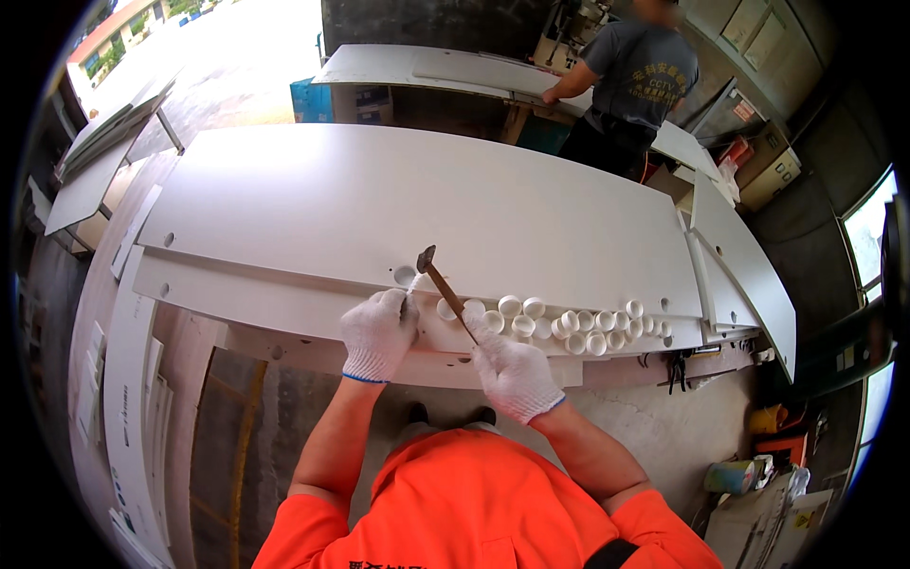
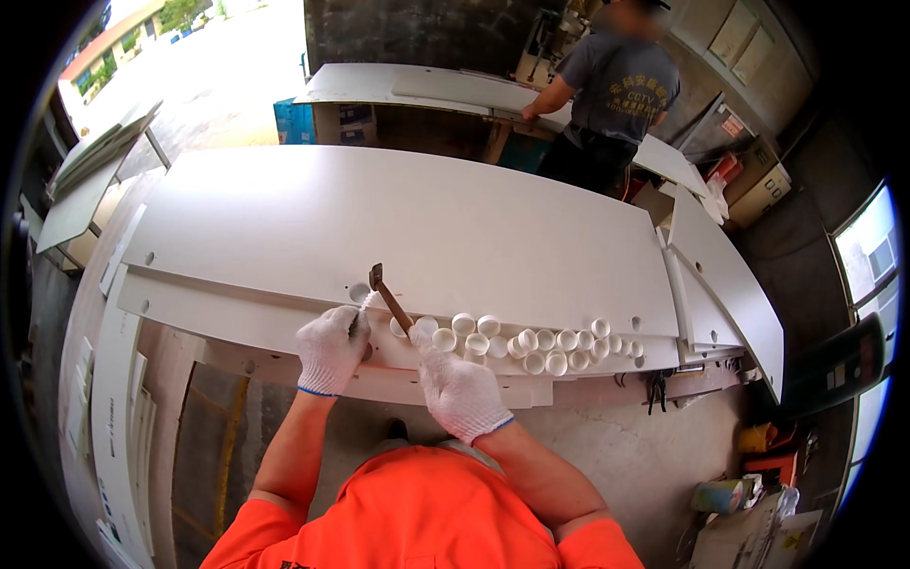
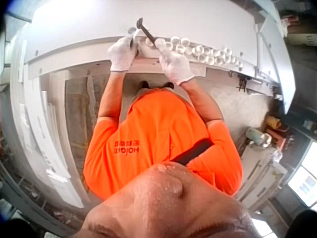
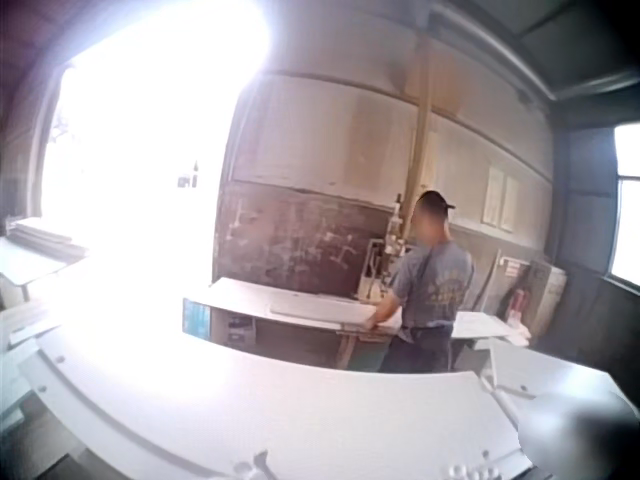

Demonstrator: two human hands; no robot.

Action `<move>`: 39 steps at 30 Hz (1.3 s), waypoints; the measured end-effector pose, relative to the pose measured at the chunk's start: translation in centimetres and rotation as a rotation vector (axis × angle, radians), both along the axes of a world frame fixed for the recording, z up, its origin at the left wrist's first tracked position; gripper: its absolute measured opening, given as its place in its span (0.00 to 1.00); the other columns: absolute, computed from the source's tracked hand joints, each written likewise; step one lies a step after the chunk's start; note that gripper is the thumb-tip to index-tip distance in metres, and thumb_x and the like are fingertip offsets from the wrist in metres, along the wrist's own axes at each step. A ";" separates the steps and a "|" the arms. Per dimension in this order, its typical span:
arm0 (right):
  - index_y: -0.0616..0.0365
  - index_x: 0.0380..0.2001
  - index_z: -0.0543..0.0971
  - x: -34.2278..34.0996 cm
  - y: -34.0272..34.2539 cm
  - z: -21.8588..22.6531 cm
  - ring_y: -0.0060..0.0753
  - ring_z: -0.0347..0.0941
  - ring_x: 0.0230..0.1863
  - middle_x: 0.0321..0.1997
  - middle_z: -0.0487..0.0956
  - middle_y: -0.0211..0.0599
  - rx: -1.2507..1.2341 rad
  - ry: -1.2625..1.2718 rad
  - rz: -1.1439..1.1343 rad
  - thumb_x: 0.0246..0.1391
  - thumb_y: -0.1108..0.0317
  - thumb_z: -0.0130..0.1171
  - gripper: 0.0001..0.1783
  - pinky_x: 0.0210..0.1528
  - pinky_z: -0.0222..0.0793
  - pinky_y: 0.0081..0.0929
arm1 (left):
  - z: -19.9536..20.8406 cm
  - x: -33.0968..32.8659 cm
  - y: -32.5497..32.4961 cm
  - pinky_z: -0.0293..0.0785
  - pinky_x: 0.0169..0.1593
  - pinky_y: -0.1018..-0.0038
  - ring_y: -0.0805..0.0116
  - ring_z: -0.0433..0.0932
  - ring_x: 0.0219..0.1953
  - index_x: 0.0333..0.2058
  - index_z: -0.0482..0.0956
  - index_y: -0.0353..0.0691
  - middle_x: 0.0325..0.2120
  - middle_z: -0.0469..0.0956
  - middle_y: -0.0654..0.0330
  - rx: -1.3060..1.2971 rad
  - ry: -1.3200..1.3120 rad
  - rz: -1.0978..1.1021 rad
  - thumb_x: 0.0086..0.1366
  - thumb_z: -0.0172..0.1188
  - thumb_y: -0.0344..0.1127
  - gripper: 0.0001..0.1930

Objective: The person places white plastic caps into pre-drilled holes on a white cabinet panel, then uses a hammer to tap them flush. They apply adhesive from a caulking gun into the holes and continue inserting and seating the caps. Another person works on a separate panel in the background.

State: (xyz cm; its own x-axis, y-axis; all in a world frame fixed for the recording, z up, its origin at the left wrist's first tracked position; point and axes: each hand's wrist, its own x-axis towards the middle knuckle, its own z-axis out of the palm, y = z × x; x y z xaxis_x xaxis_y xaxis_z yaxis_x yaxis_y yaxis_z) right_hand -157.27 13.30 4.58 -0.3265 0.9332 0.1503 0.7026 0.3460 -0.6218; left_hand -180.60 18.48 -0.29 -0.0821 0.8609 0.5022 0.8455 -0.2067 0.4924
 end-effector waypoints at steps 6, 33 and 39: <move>0.43 0.78 0.71 -0.1 -0.4 -0.2 0.56 0.84 0.31 0.33 0.85 0.48 0.070 0.037 0.002 0.69 0.69 0.61 0.35 0.34 0.80 0.48 | 0.0 0.2 0.0 0.79 0.32 0.56 0.49 0.84 0.27 0.29 0.84 0.41 0.25 0.83 0.54 -0.015 0.029 0.004 0.66 0.70 0.36 0.08; 0.50 0.79 0.68 -0.1 0.3 -0.6 0.53 0.84 0.29 0.31 0.85 0.48 0.108 -0.067 0.035 0.67 0.72 0.61 0.38 0.31 0.80 0.47 | -0.4 0.1 -0.2 0.79 0.32 0.57 0.51 0.84 0.27 0.31 0.84 0.43 0.25 0.83 0.56 0.070 0.042 0.021 0.65 0.71 0.36 0.06; 0.49 0.80 0.68 -0.3 -0.5 -1.2 0.53 0.84 0.29 0.31 0.86 0.46 0.198 -0.064 0.037 0.67 0.71 0.62 0.39 0.31 0.80 0.46 | 0.4 -1.9 0.0 0.80 0.33 0.57 0.50 0.85 0.29 0.35 0.86 0.44 0.27 0.85 0.55 0.057 -0.110 0.091 0.69 0.68 0.39 0.07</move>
State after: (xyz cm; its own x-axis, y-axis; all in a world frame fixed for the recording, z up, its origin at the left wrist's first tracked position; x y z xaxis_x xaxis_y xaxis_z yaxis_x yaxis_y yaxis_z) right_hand -157.61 12.85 3.42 -0.3744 0.8749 0.3073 0.7234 0.4829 -0.4936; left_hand -182.55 18.50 0.08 -0.2163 0.8174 0.5339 0.8034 -0.1617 0.5730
